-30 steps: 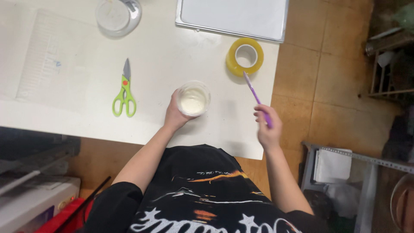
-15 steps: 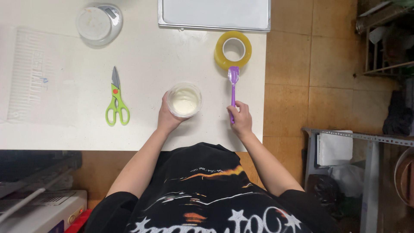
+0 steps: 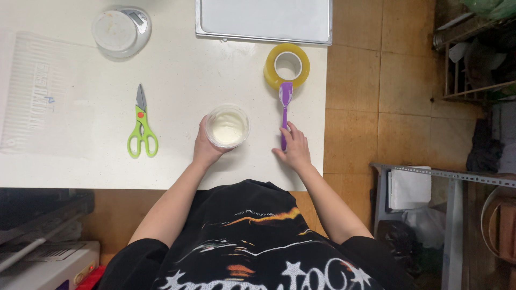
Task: The person holds a small bowl on a white worktable and stirs a thick white mixture inside it with a purple spatula, steadying the bowl with the other hand. They keep stirring for most of the episode, then set the spatula on a tape roll and reach toward items at the far side of the table.
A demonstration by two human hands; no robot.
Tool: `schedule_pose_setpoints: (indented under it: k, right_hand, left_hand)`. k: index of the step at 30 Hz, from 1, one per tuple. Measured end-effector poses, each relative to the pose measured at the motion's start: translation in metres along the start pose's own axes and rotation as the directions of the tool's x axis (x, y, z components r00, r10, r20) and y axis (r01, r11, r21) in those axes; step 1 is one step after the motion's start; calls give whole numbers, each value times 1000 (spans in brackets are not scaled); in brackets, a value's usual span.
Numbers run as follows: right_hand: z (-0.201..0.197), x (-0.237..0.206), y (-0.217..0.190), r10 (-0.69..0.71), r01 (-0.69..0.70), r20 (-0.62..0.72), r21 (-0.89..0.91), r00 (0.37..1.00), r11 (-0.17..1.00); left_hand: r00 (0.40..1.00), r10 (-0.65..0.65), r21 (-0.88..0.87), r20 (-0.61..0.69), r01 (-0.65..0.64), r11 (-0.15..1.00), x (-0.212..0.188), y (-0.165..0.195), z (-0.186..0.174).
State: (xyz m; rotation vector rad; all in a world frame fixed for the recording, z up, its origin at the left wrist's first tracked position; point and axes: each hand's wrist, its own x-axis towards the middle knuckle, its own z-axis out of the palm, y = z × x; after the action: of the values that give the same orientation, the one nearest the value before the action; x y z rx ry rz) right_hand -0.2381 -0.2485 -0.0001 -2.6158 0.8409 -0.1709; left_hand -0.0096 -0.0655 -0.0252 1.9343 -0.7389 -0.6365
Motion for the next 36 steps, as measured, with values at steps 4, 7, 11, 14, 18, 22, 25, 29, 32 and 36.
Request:
schedule_pose_setpoints:
  k: [4,7,11,14,18,22,25,29,32,36]
  right_hand:
    - [-2,-8,-1,16,-14,-45,34,999,999]
    - [2,-22,-7,73,-51,-125,171,989,984]
    - [19,-38,-18,148,-64,-161,437,976,897]
    - [32,-41,-27,174,-88,-98,569,980,818]
    - [41,-26,-42,22,-3,-23,636,999,771]
    - [40,11,-79,-165,74,99,598,981,798]
    - [36,45,-125,-226,29,200,684,953,729]
    - [31,78,-203,-565,350,141,657,813,668]
    - [39,86,-269,-674,427,129,684,727,592]
    - [69,80,-348,-589,248,223,751,776,612]
  left_hand:
    - [999,34,-24,-29,-34,999,-3,-4,3]
    - [997,38,-19,-67,-40,999,-6,-7,5]
    - [992,73,-36,-102,-77,996,-13,-6,5]
    - [988,98,-30,-118,-102,994,-25,-2,-4]
    - [965,158,-10,-210,-164,986,-45,11,-33]
    - [936,175,20,-305,-177,984,-64,22,-78]
    - [855,323,168,-406,-277,946,-80,22,-116]
    - [873,177,-8,-455,-202,979,-109,13,-166]
    - [905,12,-256,-425,-133,957,-127,-1,-203]
    - [897,62,-298,-438,-210,931,-146,-39,-260]
